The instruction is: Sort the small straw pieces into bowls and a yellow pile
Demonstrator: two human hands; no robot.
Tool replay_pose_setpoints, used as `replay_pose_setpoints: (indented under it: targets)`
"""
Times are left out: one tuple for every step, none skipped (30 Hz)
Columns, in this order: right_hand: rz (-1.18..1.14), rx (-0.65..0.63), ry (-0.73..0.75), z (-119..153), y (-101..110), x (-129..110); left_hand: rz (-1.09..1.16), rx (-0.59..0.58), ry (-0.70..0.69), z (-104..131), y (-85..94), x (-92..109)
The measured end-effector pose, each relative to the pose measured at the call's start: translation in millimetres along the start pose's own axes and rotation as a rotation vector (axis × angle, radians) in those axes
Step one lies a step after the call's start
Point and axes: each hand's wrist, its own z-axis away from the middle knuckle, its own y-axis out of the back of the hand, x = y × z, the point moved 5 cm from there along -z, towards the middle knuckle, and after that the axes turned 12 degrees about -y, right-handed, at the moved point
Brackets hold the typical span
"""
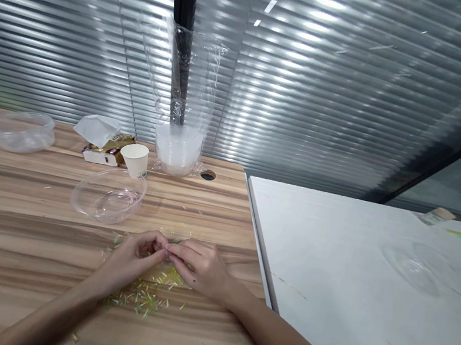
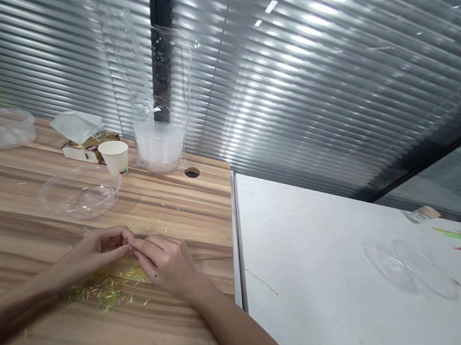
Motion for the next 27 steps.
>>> replay_pose_setpoints:
  targets:
    - [0.002,0.002,0.002,0.1,0.0,0.0,0.006,-0.003,-0.003,-0.1,-0.2,-0.3]
    - [0.007,0.005,0.002,0.1,0.0,0.1,0.015,-0.007,-0.005,-0.2,-0.6,-0.4]
    - [0.014,0.006,0.003,0.1,0.0,0.1,0.025,-0.011,-0.006,-0.4,-1.0,-0.4]
    - [0.02,0.007,0.004,0.1,0.0,0.1,0.032,-0.015,-0.004,-0.5,-1.3,-0.2]
    - [0.026,0.006,0.004,0.1,0.0,0.0,0.036,-0.019,0.0,-0.6,-1.7,0.0]
    - [0.031,0.005,0.004,0.1,0.0,-0.1,0.035,-0.024,0.007,-0.6,-1.9,0.2]
    - [0.037,0.001,0.004,0.0,-0.1,-0.2,0.031,-0.029,0.014,-0.5,-2.2,0.4]
    - [0.044,-0.003,0.003,0.0,-0.2,-0.3,0.025,-0.036,0.02,-0.3,-2.3,0.5]
    - [0.052,-0.005,0.003,0.0,-0.3,-0.4,0.02,-0.042,0.026,0.0,-2.5,0.3]
    - [0.061,-0.007,0.005,0.1,-0.4,-0.5,0.015,-0.047,0.03,0.4,-2.5,0.0]
    - [0.067,-0.009,0.009,0.2,-0.5,-0.7,0.013,-0.049,0.03,0.7,-2.5,-0.6]
    - [0.071,-0.011,0.013,0.4,-0.5,-0.9,0.011,-0.049,0.031,1.1,-2.4,-1.3]
    - [0.074,-0.01,0.016,0.5,-0.4,-1.0,0.013,-0.05,0.03,1.4,-2.4,-2.1]
    - [0.075,-0.007,0.019,0.5,-0.1,-1.2,0.018,-0.05,0.03,1.5,-2.4,-2.9]
    - [0.074,-0.003,0.02,0.4,0.3,-1.4,0.027,-0.051,0.03,1.5,-2.5,-3.6]
    - [0.071,0.004,0.022,0.2,0.9,-1.7,0.039,-0.053,0.029,1.4,-2.6,-3.8]
    - [0.064,0.014,0.027,0.0,1.8,-2.3,0.056,-0.055,0.029,1.1,-2.8,-3.6]
    - [0.056,0.024,0.032,-0.2,2.7,-2.8,0.072,-0.055,0.026,0.8,-2.7,-2.9]
    - [0.049,0.032,0.036,-0.4,3.4,-3.3,0.088,-0.051,0.022,0.3,-2.3,-1.6]
    - [0.044,0.038,0.04,-0.7,4.0,-3.6,0.1,-0.043,0.017,-0.2,-1.5,0.0]
    - [0.043,0.044,0.04,-0.8,4.4,-3.7,0.107,-0.034,0.013,-0.7,-0.4,2.0]
    - [0.045,0.049,0.04,-0.9,4.7,-3.7,0.108,-0.025,0.01,-1.2,0.9,4.0]
    - [0.049,0.055,0.039,-1.0,4.9,-3.5,0.106,-0.02,0.006,-1.7,2.1,6.2]
    - [0.053,0.063,0.039,-1.0,5.2,-3.3,0.101,-0.017,0.001,-2.3,3.5,8.4]
    - [0.056,0.075,0.038,-1.0,5.7,-3.1,0.094,-0.011,-0.004,-3.0,5.0,10.5]
    - [0.058,0.086,0.035,-1.1,6.2,-2.9,0.085,-0.002,-0.012,-3.7,6.7,12.5]
    - [0.059,0.099,0.032,-1.2,6.8,-2.7,0.075,0.013,-0.021,-4.4,8.9,14.3]
